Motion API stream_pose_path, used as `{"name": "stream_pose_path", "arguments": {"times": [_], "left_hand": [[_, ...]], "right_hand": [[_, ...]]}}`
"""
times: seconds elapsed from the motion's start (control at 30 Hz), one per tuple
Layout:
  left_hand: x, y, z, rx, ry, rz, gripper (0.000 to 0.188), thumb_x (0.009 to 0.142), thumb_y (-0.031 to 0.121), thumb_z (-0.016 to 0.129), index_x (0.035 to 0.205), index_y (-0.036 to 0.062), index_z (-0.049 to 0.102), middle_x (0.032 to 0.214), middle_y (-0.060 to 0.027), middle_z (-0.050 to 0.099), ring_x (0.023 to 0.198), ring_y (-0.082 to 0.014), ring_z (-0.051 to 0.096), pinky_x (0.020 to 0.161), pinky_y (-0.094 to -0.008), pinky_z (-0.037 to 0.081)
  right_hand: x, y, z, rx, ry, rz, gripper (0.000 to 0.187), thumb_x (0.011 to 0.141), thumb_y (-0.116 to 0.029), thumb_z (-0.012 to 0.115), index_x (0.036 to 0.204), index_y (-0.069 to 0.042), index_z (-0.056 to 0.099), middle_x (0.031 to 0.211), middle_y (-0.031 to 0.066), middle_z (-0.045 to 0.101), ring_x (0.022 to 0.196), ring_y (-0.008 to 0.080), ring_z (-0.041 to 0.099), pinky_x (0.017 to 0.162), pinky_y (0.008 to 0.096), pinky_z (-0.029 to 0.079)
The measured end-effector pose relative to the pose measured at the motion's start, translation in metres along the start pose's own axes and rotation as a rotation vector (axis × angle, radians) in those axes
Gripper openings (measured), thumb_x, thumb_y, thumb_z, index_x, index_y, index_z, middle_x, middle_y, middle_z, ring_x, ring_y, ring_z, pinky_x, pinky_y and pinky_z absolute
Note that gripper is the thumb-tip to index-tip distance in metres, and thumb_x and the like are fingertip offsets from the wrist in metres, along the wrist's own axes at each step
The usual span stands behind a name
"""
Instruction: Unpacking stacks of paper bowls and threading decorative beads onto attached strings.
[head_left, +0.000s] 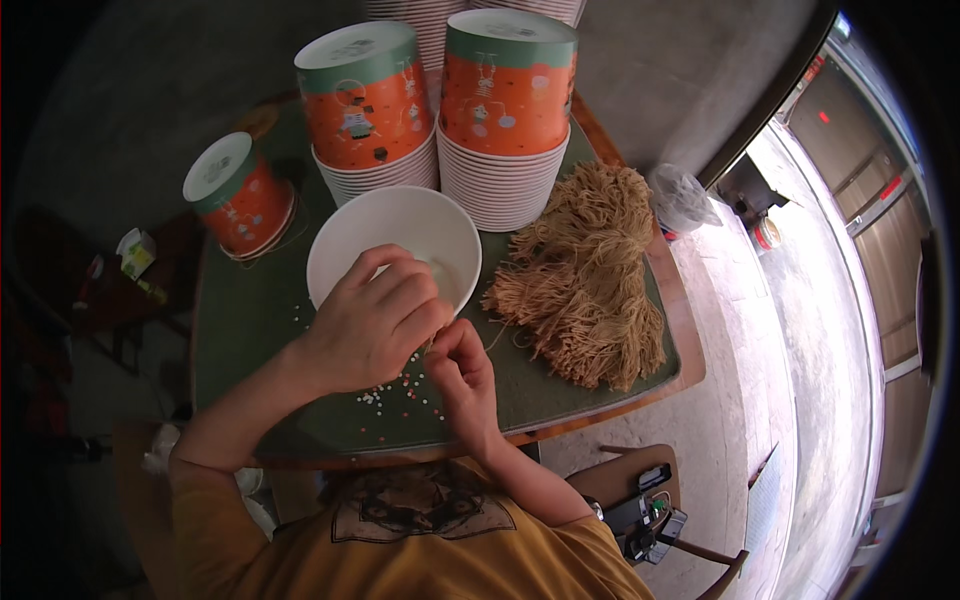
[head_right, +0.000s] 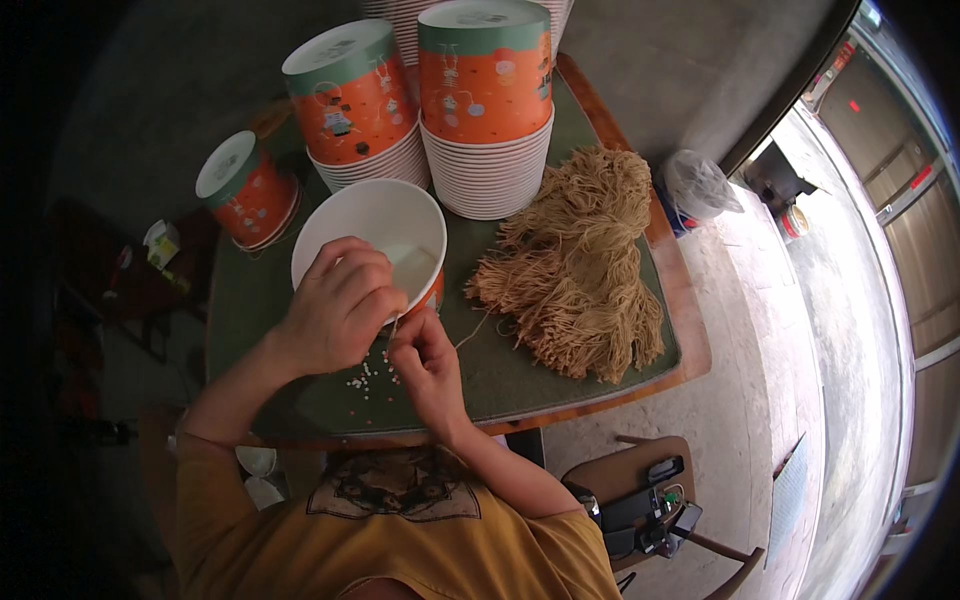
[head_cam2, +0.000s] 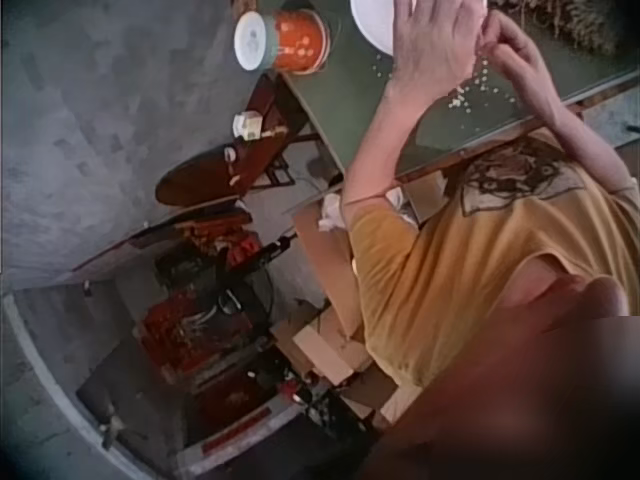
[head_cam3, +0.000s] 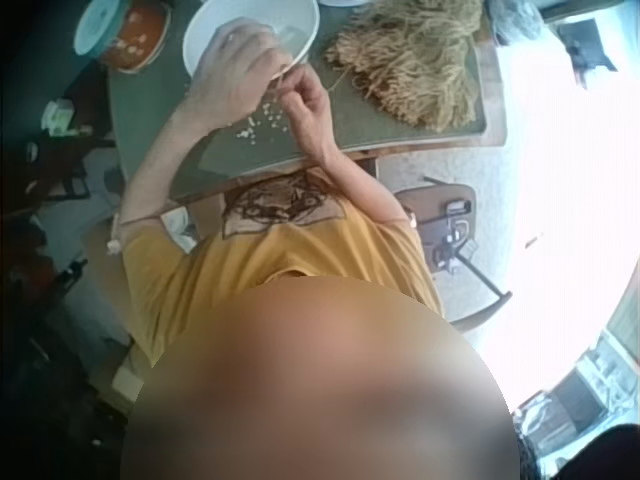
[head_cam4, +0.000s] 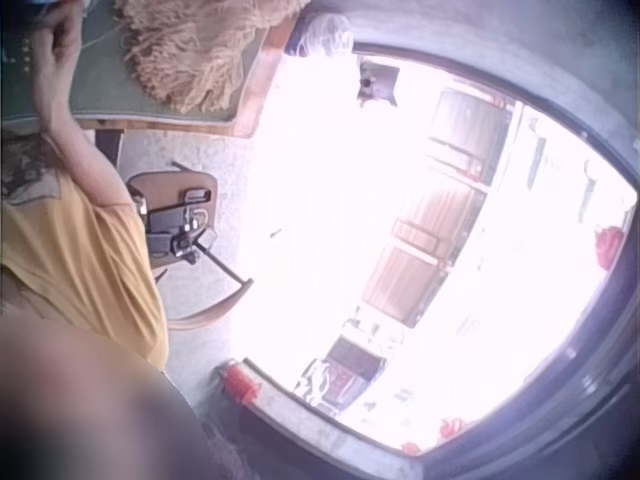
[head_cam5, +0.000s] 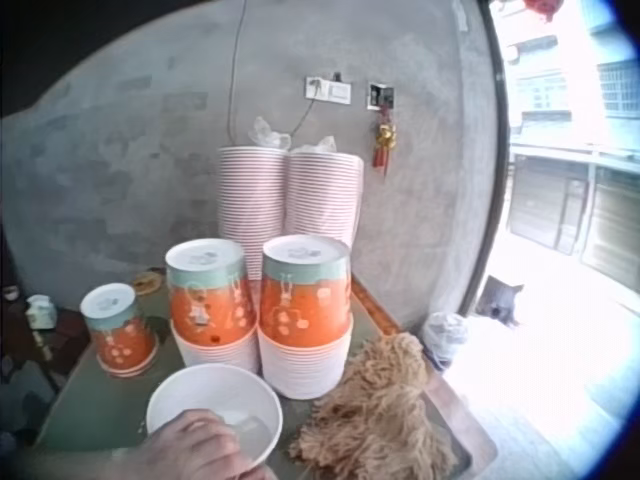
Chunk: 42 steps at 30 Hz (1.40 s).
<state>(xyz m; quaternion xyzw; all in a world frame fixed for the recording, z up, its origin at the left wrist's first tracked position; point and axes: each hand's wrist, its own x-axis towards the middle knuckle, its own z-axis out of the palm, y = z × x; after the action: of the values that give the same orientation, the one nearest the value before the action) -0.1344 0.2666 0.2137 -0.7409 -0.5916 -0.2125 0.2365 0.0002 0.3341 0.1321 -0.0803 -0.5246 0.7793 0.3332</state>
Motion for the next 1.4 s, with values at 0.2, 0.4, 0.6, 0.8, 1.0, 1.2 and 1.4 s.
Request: {"name": "stream_pose_path", "arguments": {"times": [0.2, 0.4, 0.6, 0.8, 1.0, 1.2, 1.4], "left_hand": [[-0.011, -0.013, -0.011, 0.104, 0.021, 0.193, 0.026, 0.073, 0.02, 0.066, 0.095, 0.0099, 0.058, 0.096, -0.0046, 0.054, 0.093, -0.022, 0.055, 0.088, -0.0395, 0.046], [-0.071, 0.034, -0.003, -0.263, 0.449, -0.397, 0.028, 0.08, -0.004, 0.063, 0.105, 0.0044, 0.056, 0.094, -0.0069, 0.055, 0.077, -0.0209, 0.055, 0.069, -0.033, 0.047], [-0.075, 0.077, 0.008, -1.25, 0.277, -1.237, 0.015, 0.096, 0.009, 0.053, 0.108, -0.0006, 0.054, 0.101, -0.0038, 0.06, 0.092, -0.0104, 0.057, 0.083, -0.0233, 0.045], [-0.067, 0.071, 0.01, -1.833, 0.196, -1.332, 0.015, 0.095, 0.014, 0.055, 0.102, 0.0007, 0.059, 0.096, -0.0034, 0.061, 0.09, -0.0102, 0.055, 0.082, -0.0249, 0.045], [-0.057, 0.078, 0.016, -1.727, 0.385, -1.27, 0.011, 0.094, 0.014, 0.056, 0.096, 0.0035, 0.059, 0.091, -0.0027, 0.059, 0.084, -0.0096, 0.053, 0.08, -0.0256, 0.042], [-0.048, 0.079, 0.021, -1.631, 0.592, -1.269, 0.011, 0.095, 0.014, 0.056, 0.092, 0.0035, 0.059, 0.086, -0.0012, 0.059, 0.081, -0.0086, 0.052, 0.077, -0.0249, 0.041], [-0.054, 0.065, 0.027, -1.53, 0.671, -1.298, 0.012, 0.094, 0.015, 0.058, 0.094, 0.0035, 0.061, 0.087, -0.0014, 0.061, 0.08, -0.0085, 0.055, 0.078, -0.0255, 0.044]], "right_hand": [[-0.018, 0.0, 0.026, 0.181, 0.014, 0.287, 0.004, 0.098, -0.012, 0.05, 0.098, -0.009, 0.05, 0.073, -0.0038, 0.051, 0.062, 0.0026, 0.042, 0.057, 0.0181, 0.034], [-0.04, -0.017, 0.013, -0.031, -0.146, 0.556, 0.019, 0.102, -0.02, 0.046, 0.11, -0.007, 0.057, 0.07, -0.0034, 0.056, 0.057, 0.0021, 0.042, 0.054, 0.0171, 0.035], [-0.06, -0.009, -0.002, -0.233, -0.295, 0.437, 0.022, 0.103, -0.017, 0.041, 0.111, -0.006, 0.059, 0.07, -0.0033, 0.058, 0.059, 0.0012, 0.044, 0.055, 0.0174, 0.036], [-0.067, -0.008, -0.004, -0.315, -0.36, 0.464, 0.018, 0.099, -0.012, 0.048, 0.109, -0.005, 0.06, 0.069, 0.0018, 0.06, 0.067, 0.0091, 0.06, 0.063, 0.0254, 0.048], [-0.071, -0.007, -0.006, -0.614, -0.371, 0.111, 0.015, 0.096, -0.007, 0.051, 0.107, -0.004, 0.06, 0.07, 0.0049, 0.061, 0.064, 0.013, 0.062, 0.058, 0.0275, 0.049], [-0.071, 0.001, -0.006, -0.727, -0.346, -0.207, 0.018, 0.088, 0.0, 0.057, 0.105, -0.004, 0.06, 0.071, 0.0087, 0.061, 0.061, 0.0203, 0.064, 0.057, 0.0312, 0.051], [-0.071, 0.0, 0.0, -0.784, -0.401, -0.123, 0.015, 0.09, 0.0, 0.054, 0.103, -0.003, 0.061, 0.077, 0.0095, 0.062, 0.061, 0.0186, 0.064, 0.058, 0.0303, 0.051]]}}
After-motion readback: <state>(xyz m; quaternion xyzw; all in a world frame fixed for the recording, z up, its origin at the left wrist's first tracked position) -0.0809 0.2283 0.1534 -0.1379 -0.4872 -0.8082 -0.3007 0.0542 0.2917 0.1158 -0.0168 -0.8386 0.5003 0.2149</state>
